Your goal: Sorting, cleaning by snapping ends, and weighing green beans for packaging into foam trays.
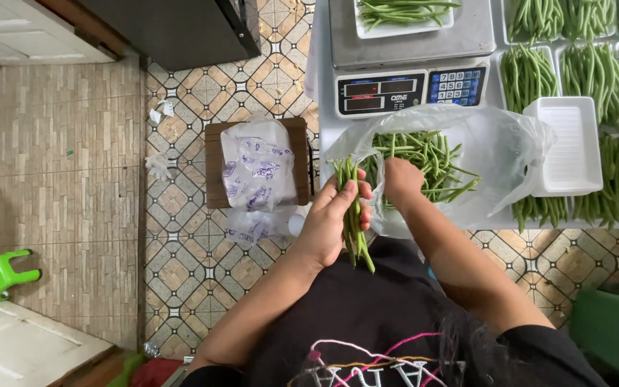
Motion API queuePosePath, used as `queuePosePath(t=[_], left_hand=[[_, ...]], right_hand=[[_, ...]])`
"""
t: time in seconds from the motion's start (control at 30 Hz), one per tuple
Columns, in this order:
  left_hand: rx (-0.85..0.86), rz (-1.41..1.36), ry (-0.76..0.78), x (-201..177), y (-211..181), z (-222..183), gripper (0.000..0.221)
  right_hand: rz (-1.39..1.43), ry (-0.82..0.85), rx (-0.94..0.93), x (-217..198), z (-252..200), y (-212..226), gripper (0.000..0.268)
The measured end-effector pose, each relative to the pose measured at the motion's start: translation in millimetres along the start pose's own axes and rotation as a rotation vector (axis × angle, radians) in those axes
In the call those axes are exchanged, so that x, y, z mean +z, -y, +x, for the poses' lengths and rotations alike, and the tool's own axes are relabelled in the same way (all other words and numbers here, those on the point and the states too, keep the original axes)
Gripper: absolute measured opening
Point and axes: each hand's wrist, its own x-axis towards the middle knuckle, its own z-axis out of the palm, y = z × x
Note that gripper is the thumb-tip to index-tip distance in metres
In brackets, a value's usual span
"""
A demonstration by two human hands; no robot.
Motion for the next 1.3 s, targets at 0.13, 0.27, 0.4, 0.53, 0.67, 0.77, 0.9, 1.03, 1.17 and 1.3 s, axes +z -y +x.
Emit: queuePosePath(t=[0.13,0.27,0.4,0.53,0.67,0.77,0.9,1.03,1.17,1.3], left_hand=[[0.009,-0.007,-0.017,0,-1,2,0.029],[0.022,0.044,-0.001,3,4,8,0.031],[0.008,0.049,0.044,15,4,13,0.034],[0.004,0.074,0.081,21,12,24,0.033],[0.037,0.113,0.142,34,10,33,0.031],[-0.036,0.254,0.135,59,-22,35,0.022],[0.037,0.255,0.161,72,-30,35,0.026],[0.02,0.285,0.137,76,-31,30,0.027],[-0.038,0.314,0.069,68,-29,29,0.032],[-0.117,0.252,-0.012,62,-34,30,0.035]], right_hand=[[0.235,0.07,0.1,-76,-65,-4,0.027],[0.578,-0.073,0.035,-96,-108,-58,0.023],[0.777,-0.204,-0.183,-135,-147,-57,0.015],[0.97,-0.312,-0.3,-167,-173,-52,0.01],[1.236,-0.337,-0.308,-181,-170,-68,0.012],[1.295,-0.245,-0.429,-194,-173,-68,0.018],[1.364,-0.07,-0.509,-203,-184,-44,0.023],[1.41,-0.013,-0.461,-207,-189,-22,0.014],[1.478,-0.127,-0.512,-214,-194,-10,0.012],[1.486,-0.452,-0.533,-209,-198,-12,0.013]])
